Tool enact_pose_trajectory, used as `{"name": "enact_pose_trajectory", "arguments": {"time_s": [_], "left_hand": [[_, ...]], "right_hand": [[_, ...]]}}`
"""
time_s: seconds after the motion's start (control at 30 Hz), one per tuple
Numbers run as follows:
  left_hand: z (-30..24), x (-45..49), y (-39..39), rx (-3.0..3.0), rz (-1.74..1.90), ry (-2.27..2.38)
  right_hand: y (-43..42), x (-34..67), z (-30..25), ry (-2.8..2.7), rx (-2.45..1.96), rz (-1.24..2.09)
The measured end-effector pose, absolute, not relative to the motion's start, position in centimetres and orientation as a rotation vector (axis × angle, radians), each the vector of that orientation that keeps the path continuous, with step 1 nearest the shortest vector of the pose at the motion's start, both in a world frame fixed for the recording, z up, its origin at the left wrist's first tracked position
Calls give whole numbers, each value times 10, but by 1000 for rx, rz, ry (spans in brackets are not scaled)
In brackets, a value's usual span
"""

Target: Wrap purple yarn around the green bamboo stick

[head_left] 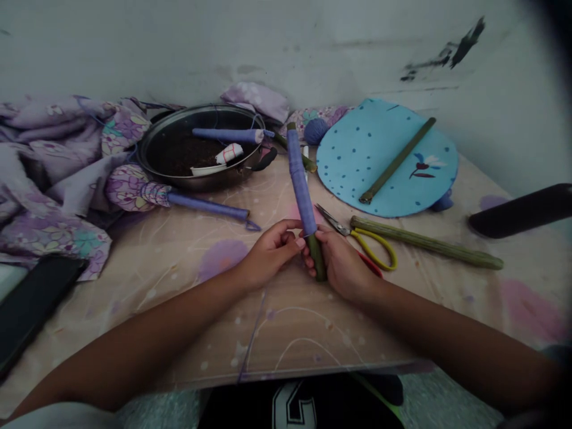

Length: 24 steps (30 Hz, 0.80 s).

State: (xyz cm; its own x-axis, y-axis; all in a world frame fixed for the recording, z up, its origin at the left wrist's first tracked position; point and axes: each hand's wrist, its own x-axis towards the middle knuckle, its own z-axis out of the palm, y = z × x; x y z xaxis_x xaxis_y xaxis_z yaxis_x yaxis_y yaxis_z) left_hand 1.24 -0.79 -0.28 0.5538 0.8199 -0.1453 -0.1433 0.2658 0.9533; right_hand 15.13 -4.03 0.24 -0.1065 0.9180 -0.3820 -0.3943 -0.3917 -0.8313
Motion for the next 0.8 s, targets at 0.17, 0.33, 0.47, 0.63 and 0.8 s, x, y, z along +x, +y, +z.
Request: {"name": "enact_pose_trajectory", "arguments": {"time_s": [0.17,0.33,0.47,0.63,0.8], "left_hand": [[-2,16,-10,1097,735,636],[-9,16,-13,1125,721,553],[-9,16,-13,1108,757,589],[-6,16,-11,1073,774,654],[-5,15,-10,1047,806,699]], "right_hand": [[-42,151,4,-733,-1149,1677],[-43,151,4,-752,-1181,1668],[-42,151,2,-746,-1166,1658],[-42,152,1,-854,-1226,1669],[-43,152,1,-888,-1189,1640]]}}
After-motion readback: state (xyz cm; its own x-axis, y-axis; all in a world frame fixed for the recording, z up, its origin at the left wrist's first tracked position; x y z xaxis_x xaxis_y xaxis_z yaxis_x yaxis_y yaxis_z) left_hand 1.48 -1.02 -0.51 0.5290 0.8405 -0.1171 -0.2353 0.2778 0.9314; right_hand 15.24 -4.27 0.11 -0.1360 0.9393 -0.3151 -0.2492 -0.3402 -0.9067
